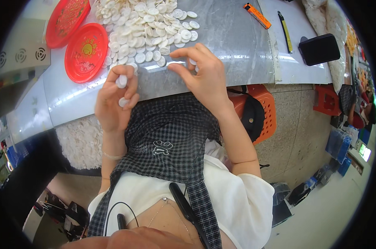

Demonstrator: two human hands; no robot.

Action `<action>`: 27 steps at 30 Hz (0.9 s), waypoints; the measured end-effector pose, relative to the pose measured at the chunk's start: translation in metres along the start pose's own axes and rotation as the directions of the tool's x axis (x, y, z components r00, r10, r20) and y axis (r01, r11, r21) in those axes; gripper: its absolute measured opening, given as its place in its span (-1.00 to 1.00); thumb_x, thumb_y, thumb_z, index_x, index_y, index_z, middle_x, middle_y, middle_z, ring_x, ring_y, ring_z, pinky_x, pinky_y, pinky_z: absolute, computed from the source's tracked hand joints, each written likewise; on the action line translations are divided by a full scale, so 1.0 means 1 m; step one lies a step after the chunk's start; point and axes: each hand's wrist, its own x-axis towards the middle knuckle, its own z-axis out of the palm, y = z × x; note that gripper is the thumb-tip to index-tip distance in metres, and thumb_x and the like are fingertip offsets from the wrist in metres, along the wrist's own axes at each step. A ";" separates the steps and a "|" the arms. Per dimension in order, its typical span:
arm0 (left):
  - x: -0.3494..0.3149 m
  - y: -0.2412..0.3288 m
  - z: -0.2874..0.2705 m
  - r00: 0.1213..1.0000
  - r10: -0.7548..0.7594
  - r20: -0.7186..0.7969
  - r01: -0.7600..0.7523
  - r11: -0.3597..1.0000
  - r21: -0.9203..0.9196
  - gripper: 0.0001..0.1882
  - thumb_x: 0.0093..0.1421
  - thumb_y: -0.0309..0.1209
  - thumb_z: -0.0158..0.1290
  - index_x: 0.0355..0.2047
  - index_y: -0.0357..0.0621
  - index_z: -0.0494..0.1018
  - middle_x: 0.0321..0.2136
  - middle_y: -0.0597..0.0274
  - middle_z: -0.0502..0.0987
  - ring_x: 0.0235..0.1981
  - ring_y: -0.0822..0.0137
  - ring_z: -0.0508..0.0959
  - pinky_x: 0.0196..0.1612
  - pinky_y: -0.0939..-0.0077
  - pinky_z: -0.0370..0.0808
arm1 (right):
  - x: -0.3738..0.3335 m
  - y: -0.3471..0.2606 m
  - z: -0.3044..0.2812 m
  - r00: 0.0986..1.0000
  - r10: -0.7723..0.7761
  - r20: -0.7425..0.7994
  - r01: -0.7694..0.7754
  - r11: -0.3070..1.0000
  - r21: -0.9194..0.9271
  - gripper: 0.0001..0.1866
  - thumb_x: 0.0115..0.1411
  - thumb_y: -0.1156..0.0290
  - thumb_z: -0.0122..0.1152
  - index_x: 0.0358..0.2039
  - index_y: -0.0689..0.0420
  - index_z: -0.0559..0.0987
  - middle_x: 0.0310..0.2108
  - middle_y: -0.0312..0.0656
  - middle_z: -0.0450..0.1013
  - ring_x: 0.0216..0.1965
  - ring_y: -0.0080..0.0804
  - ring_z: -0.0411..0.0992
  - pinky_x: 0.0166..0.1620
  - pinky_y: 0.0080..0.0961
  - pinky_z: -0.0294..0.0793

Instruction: Inspecting and sorting small white plastic toy components at a workbench.

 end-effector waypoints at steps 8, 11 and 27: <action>0.025 -0.003 0.005 0.916 0.377 0.137 -0.151 0.007 0.989 -0.74 0.04 -0.44 0.24 -0.22 -0.09 0.55 -0.78 0.35 0.19 -0.74 0.51 0.22 -0.62 0.57 0.17 | 0.002 0.003 0.017 0.981 -0.192 0.022 0.193 0.963 -0.190 -0.68 -0.06 0.30 0.46 -0.27 0.09 0.63 -0.48 -0.31 0.40 -0.51 -0.48 0.38 -0.45 -0.58 0.41; 0.034 -0.007 0.003 0.906 0.360 0.224 -0.171 -0.175 0.970 -0.72 0.03 -0.38 0.27 -0.22 -0.09 0.55 -0.77 0.30 0.27 -0.77 0.40 0.25 -0.63 0.50 0.22 | 0.002 0.003 0.021 0.981 -0.185 0.048 0.191 0.957 -0.216 -0.68 -0.05 0.28 0.45 -0.26 0.08 0.63 -0.46 -0.31 0.40 -0.48 -0.44 0.42 -0.44 -0.56 0.45; 0.016 0.007 0.001 0.996 -0.084 0.008 0.078 0.952 0.296 -0.72 0.29 -0.39 0.06 -0.06 -0.24 0.33 -0.50 0.34 0.50 -0.71 0.70 0.23 -0.63 0.82 0.13 | -0.001 -0.007 0.005 0.979 -0.181 -0.095 0.190 0.976 0.102 -0.61 -0.20 0.36 0.55 -0.28 0.09 0.65 -0.57 -0.43 0.22 -0.54 -0.64 0.15 -0.46 -0.69 0.13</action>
